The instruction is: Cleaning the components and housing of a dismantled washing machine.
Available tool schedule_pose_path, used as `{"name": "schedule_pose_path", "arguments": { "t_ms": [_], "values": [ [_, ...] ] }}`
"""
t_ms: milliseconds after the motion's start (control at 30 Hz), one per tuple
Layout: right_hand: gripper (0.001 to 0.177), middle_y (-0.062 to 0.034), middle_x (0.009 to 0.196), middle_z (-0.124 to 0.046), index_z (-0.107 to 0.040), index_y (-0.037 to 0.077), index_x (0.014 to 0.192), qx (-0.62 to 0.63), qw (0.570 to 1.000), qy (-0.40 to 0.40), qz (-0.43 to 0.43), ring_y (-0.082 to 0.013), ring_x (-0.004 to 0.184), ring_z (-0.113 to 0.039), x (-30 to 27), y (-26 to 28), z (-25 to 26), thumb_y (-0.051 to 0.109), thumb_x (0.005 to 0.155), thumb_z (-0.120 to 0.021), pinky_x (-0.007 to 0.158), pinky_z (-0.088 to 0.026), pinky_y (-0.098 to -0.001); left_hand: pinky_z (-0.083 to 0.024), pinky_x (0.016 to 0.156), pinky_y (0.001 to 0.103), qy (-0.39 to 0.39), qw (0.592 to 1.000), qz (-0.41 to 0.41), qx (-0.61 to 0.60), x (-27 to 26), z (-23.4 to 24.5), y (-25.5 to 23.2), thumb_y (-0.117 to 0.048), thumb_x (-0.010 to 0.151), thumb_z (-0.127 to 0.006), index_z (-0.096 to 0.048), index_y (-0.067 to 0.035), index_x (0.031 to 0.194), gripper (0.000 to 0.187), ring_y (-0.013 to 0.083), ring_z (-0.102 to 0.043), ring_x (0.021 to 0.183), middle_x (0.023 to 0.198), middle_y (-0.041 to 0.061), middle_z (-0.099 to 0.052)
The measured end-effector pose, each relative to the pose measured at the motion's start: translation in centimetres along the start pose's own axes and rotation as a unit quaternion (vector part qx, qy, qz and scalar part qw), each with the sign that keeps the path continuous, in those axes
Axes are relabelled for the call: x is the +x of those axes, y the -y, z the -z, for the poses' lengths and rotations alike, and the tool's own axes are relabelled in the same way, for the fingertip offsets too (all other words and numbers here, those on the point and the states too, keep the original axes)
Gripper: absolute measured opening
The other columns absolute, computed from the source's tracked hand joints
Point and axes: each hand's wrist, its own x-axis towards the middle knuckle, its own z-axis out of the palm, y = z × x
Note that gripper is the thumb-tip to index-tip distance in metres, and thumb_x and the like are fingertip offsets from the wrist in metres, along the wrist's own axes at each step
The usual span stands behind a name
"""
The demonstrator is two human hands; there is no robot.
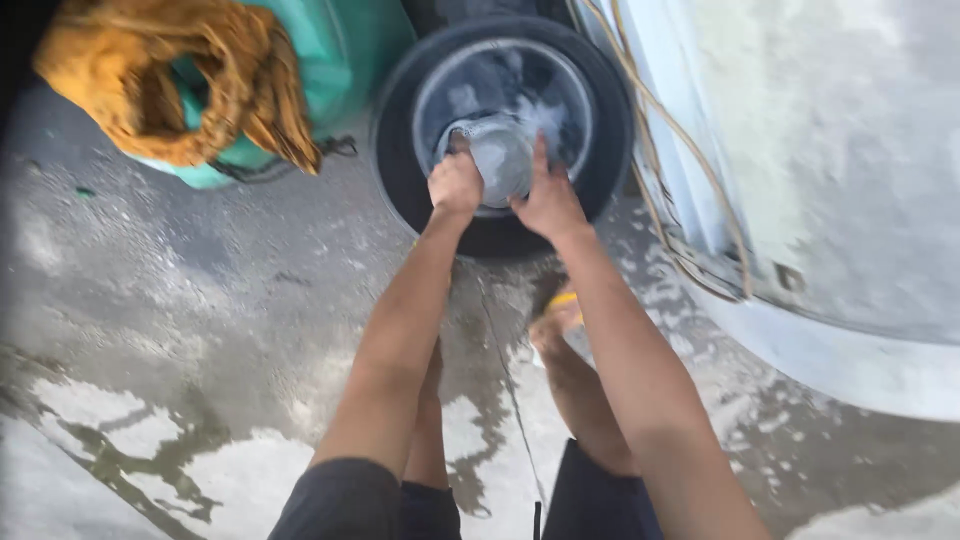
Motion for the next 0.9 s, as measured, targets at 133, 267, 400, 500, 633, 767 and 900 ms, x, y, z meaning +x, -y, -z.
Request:
{"name": "schedule_pose_path", "arguments": {
  "t_ms": [133,267,400,500,633,767,900],
  "values": [
    [0.103,-0.0378,0.131,-0.051,-0.006,0.014,0.162,0.049,0.988,0.012,-0.146,-0.0507,0.121,-0.054,7.1,-3.4,-8.0,0.019,0.085,-0.073,0.106,-0.044,-0.0484,-0.057,0.092,0.046,-0.011,0.999,0.011,0.047,2.2,1.5,0.2,-0.009,0.088,-0.059,-0.027,0.008,0.153,0.074,0.0395,-0.072,0.105,0.111,0.027,-0.072],
    [0.086,-0.0322,0.115,-0.068,-0.022,0.014,0.165,0.052,0.988,-0.074,-0.125,-0.0474,0.112,-0.067,10.7,-5.7,-14.2,0.007,0.089,-0.061,0.103,-0.052,-0.0483,-0.052,0.103,0.046,0.024,0.997,0.056,-0.047,7.3,-2.0,1.8,-0.012,0.088,-0.061,-0.058,0.004,0.131,0.046,0.0412,-0.065,0.12,0.122,0.028,-0.067],
    [0.089,-0.0328,0.106,-0.069,-0.024,0.009,0.16,0.057,0.976,-0.16,-0.139,-0.0473,0.104,-0.068,9.8,-5.7,-16.3,0.002,0.081,-0.063,0.094,-0.054,-0.0501,-0.05,0.108,0.046,0.059,0.998,0.027,-0.007,10.2,-5.9,3.6,-0.013,0.091,-0.056,-0.074,-0.002,0.118,0.035,0.0392,-0.062,0.126,0.128,0.025,-0.066],
    [0.095,-0.0317,0.109,-0.066,-0.012,0.008,0.157,0.159,0.945,-0.186,-0.218,-0.0417,0.102,-0.067,8.9,-3.3,-13.3,0.003,0.078,-0.064,0.09,-0.053,-0.0451,-0.049,0.106,0.047,0.026,1.0,0.006,-0.016,11.5,-5.9,4.2,-0.013,0.092,-0.055,-0.073,-0.003,0.118,0.034,0.0408,-0.062,0.124,0.127,0.026,-0.066],
    [0.103,-0.0224,0.127,-0.061,0.004,0.015,0.165,0.404,0.825,-0.094,-0.385,-0.0335,0.105,-0.072,2.7,3.2,-6.7,0.002,0.086,-0.061,0.084,-0.063,-0.0432,-0.052,0.104,0.047,0.031,0.997,-0.041,-0.064,2.9,2.8,3.3,-0.007,0.086,-0.055,-0.07,-0.015,0.129,0.046,0.0419,-0.064,0.119,0.118,0.027,-0.07],
    [0.097,-0.0115,0.133,-0.056,-0.012,0.018,0.159,0.555,0.746,-0.132,-0.343,-0.0299,0.109,-0.068,-2.0,2.8,-5.5,-0.004,0.078,-0.06,0.078,-0.064,-0.0452,-0.049,0.1,0.052,0.009,0.993,-0.116,-0.026,-4.1,8.0,2.8,-0.01,0.09,-0.054,-0.057,-0.025,0.145,0.058,0.0463,-0.066,0.106,0.108,0.031,-0.069],
    [0.071,-0.012,0.129,-0.062,-0.043,0.01,0.148,0.682,0.68,-0.114,-0.245,-0.0279,0.109,-0.066,-8.9,2.1,-1.9,-0.002,0.079,-0.054,0.079,-0.059,-0.0447,-0.06,0.079,0.046,0.026,0.979,-0.149,-0.14,-14.2,17.0,-2.6,-0.009,0.096,-0.05,-0.052,-0.029,0.149,0.057,0.0371,-0.074,0.078,0.087,0.025,-0.073]
  ]
}}
